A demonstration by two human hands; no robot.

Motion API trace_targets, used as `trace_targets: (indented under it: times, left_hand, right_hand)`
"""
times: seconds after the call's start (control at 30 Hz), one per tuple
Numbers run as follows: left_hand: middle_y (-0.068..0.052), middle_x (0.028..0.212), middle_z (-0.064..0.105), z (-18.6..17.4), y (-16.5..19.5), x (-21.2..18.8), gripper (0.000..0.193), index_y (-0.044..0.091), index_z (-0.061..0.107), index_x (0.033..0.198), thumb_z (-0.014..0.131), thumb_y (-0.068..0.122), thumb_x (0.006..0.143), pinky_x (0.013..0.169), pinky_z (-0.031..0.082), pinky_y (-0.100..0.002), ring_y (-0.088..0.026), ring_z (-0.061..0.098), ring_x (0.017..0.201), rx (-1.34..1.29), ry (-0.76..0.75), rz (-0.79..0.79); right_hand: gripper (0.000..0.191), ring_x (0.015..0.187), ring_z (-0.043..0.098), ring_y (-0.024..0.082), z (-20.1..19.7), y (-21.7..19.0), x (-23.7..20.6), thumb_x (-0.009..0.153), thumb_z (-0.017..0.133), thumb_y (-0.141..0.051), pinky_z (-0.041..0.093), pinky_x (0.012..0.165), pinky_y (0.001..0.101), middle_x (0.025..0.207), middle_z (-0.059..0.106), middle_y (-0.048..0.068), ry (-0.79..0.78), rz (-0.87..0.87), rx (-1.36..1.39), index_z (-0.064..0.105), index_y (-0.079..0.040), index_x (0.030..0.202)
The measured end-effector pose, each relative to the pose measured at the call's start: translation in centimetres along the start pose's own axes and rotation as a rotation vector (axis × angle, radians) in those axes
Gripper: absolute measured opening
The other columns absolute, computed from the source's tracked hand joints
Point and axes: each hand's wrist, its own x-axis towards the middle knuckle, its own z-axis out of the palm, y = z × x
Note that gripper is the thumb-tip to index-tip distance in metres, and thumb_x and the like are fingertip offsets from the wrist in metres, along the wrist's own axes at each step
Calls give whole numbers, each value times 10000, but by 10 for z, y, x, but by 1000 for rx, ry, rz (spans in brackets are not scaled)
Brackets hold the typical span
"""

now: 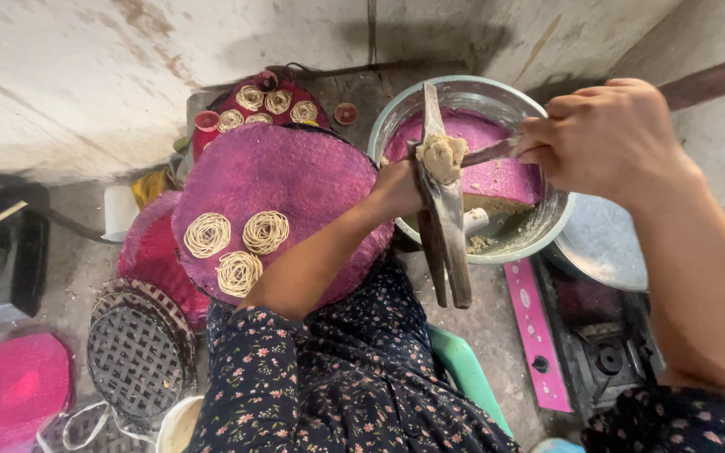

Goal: The person sits and uses a wooden hand press to extrude dough into noodle strands, coiling the strands into nests on a round tray. They scrape excess dough from the press with a stick, arrange the nests, and at one point cover the filled tray with a pink cloth.

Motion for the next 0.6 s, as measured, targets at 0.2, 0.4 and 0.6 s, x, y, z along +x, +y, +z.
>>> trace_targets:
  times: [0.2, 0.4, 0.6]
  left_hand:
    - [-143, 835, 756, -4, 2, -5, 281, 103, 787, 910, 754, 366, 817, 684, 569, -419, -321, 745, 793, -176, 28, -114]
    - [-182, 870, 744, -15, -20, -7, 319, 115, 765, 953, 783, 350, 737, 713, 578, -452, -372, 733, 820, -77, 101, -54]
    - [-179, 867, 748, -21, -4, -6, 334, 103, 769, 937, 822, 346, 714, 732, 588, -457, -369, 741, 824, -108, 78, -101]
  right_hand:
    - [117, 828, 716, 125, 24, -60, 21, 908, 719, -358, 542, 748, 296, 793, 698, -72, 80, -157, 155, 752, -252, 871]
    - [117, 712, 704, 164, -17, 10, -14, 804, 839, -311, 525, 634, 327, 771, 726, -39, 265, 86, 207, 763, -222, 819]
    - [100, 761, 698, 149, -13, 7, -9, 867, 841, -268, 535, 714, 308, 779, 701, -70, 283, 68, 178, 754, -246, 822]
